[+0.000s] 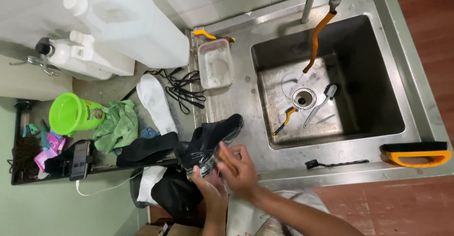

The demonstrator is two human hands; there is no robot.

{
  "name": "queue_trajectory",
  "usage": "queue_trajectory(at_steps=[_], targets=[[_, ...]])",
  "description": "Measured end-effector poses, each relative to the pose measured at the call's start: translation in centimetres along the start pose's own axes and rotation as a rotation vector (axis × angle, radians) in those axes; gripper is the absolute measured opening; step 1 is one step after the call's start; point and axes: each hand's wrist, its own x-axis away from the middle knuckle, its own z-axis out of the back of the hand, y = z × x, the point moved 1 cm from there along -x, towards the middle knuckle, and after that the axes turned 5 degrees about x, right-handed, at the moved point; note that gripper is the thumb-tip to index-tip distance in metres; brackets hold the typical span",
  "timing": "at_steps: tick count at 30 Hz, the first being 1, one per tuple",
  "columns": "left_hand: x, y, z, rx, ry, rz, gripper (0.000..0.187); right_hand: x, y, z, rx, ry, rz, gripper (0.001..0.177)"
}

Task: The person scrubs a black shoe with a sponge and a brush over a stainless steel sink, rinses it with water, and continues scrubbing. A second person briefly hands over a white shoe near the end.

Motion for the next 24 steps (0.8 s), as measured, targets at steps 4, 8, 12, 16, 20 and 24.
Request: queue_trajectory(at_steps=[4, 8, 12, 16, 20, 24], targets=[[0.4, 0.2, -0.3, -0.027, -0.078, 0.065, 0.078, 0.6, -0.9, 0.2, 0.034, -0.054, 0.139, 0.054], [-1.1, 0.2, -0.6, 0.030, 0.018, -0.060, 0.072, -1.7, 3.4, 0.3, 0.078, 0.000, -0.270, 0.058], [-4.0, -0.3, 1.8, 0.104, -0.177, 0.114, 0.078, -0.2, -2.4, 0.7, -0.043, 0.006, 0.075, 0.053], [-2.6, 2.2, -0.5, 0.005, -0.086, -0.021, 0.067, -2.1, 2.7, 0.9, 0.185, -0.005, -0.053, 0.056], [-3.3, 3.8, -0.5, -0.055, -0.112, 0.011, 0.063, -5.9, 2.9, 4.5, 0.483, -0.050, -0.129, 0.058], [-7.3, 2.8, 0.2, 0.069, -0.253, -0.084, 0.057, -10.5, -8.2, 4.6, 0.592, -0.195, 0.498, 0.050]])
